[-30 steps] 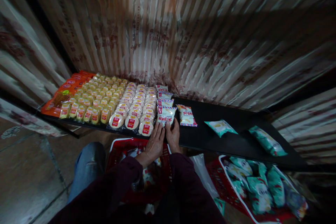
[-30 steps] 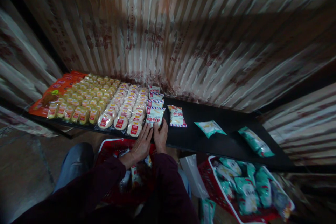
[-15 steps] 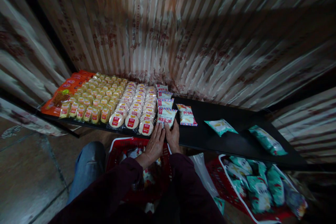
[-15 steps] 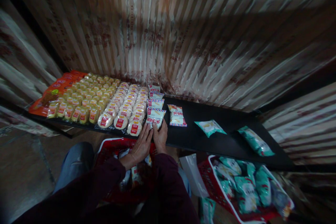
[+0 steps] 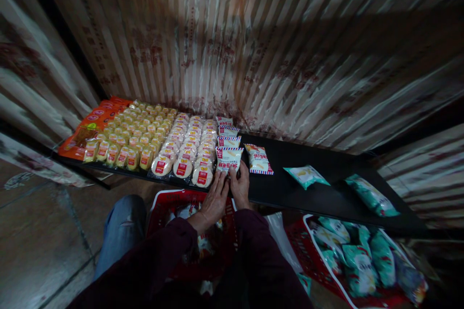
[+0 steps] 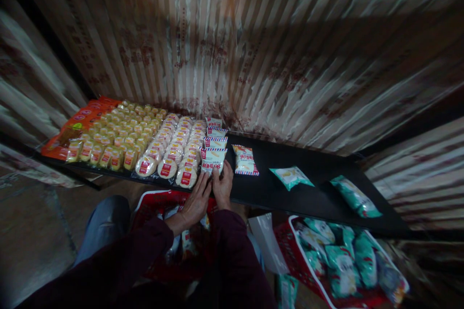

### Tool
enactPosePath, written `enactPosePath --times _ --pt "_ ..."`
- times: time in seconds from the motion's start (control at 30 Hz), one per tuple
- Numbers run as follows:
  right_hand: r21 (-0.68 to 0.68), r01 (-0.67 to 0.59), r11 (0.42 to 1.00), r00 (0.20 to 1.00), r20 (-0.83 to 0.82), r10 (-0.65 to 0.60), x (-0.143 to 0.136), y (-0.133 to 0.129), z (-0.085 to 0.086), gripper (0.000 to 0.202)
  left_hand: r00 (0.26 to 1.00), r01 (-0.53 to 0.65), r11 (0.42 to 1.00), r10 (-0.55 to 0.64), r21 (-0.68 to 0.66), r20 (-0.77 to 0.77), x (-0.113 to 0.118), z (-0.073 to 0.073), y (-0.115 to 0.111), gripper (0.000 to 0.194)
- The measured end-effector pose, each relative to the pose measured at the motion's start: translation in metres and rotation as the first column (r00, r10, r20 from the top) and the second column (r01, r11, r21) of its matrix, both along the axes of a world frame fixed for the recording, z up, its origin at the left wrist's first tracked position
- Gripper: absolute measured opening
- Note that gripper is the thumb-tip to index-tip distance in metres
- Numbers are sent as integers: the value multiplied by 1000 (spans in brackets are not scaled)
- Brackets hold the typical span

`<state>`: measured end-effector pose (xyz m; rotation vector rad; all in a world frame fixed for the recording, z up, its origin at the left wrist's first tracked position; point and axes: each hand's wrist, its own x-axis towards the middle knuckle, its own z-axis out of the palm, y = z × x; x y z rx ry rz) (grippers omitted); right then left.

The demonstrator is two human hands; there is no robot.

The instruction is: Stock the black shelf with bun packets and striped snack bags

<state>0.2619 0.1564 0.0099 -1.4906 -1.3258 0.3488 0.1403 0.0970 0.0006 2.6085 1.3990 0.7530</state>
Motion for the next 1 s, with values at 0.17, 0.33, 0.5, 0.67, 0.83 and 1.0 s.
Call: enactPosePath --times 0.17,0.33,0.5,0.67,0.83,1.0 --pt "-86 42 995 999 1 -42 0 2 -4 63 1000 0 1000 0 -16 6 -3 1 3 62" --pt "-102 -2 995 1000 -6 1 0 -2 -6 65 1000 -21 1000 21 -4 -11 -2 -3 1 65" --pt "-122 0 993 1000 8 1 0 -3 -4 70 999 -28 1000 28 11 -17 0 -4 -1 64" --pt "-109 5 994 1000 23 -2 0 -3 -5 72 999 -40 999 40 17 -3 0 -3 -2 65" --pt "-119 17 993 1000 24 -15 0 -4 -6 73 999 -36 999 36 -4 21 0 -2 -5 68" --pt "-114 34 993 999 37 -30 -1 -6 -3 74 1000 -20 999 21 -42 18 0 -2 -9 62"
